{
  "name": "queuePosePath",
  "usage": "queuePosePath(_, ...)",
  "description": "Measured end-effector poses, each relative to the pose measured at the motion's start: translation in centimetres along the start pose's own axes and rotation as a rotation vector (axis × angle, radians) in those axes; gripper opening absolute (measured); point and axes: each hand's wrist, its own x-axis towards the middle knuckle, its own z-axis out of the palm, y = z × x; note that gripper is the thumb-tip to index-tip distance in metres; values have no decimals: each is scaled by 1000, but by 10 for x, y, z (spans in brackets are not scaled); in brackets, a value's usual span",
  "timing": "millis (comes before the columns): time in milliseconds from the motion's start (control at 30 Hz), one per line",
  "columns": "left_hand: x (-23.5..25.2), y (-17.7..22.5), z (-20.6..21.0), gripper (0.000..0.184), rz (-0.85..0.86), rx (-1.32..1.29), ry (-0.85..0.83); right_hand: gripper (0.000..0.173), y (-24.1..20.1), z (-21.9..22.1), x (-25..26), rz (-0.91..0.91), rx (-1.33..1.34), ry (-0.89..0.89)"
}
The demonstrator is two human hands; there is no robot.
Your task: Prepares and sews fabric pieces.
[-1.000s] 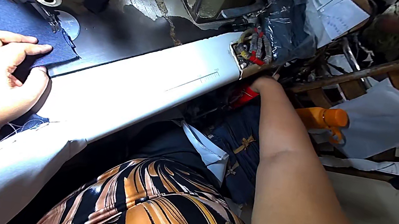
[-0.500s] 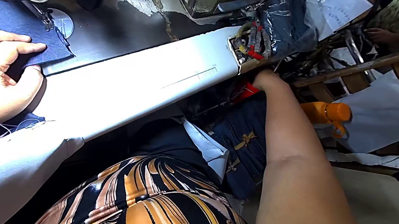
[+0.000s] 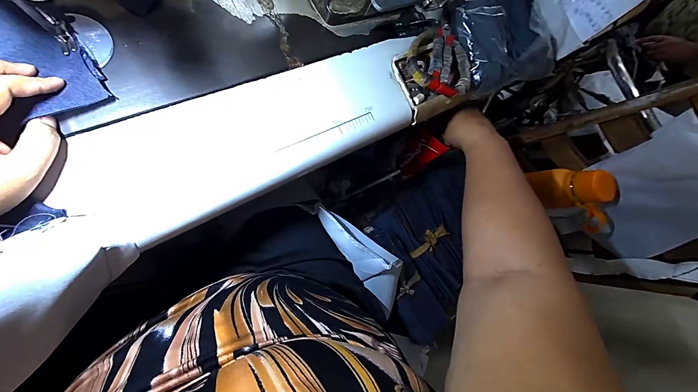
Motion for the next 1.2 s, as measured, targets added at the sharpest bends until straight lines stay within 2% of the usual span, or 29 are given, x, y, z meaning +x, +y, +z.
queuePosePath(300,-2,8,1,54,-36,-17,-7,38,7,11,16,-31,64,68)
queuePosePath(500,-1,12,-2,53,-23,-59,1,32,5,6,9,-49,47,23)
queuePosePath(733,-1,10,1,54,-21,-49,0,33,12,7,1,-105,82,96)
queuePosePath(1000,1,14,-3,53,-17,-68,-3,33,12,23,11,-4,136,163)
queuePosePath(1200,0,9,-3,53,18,-74,1,36,6,14,6,8,133,102)
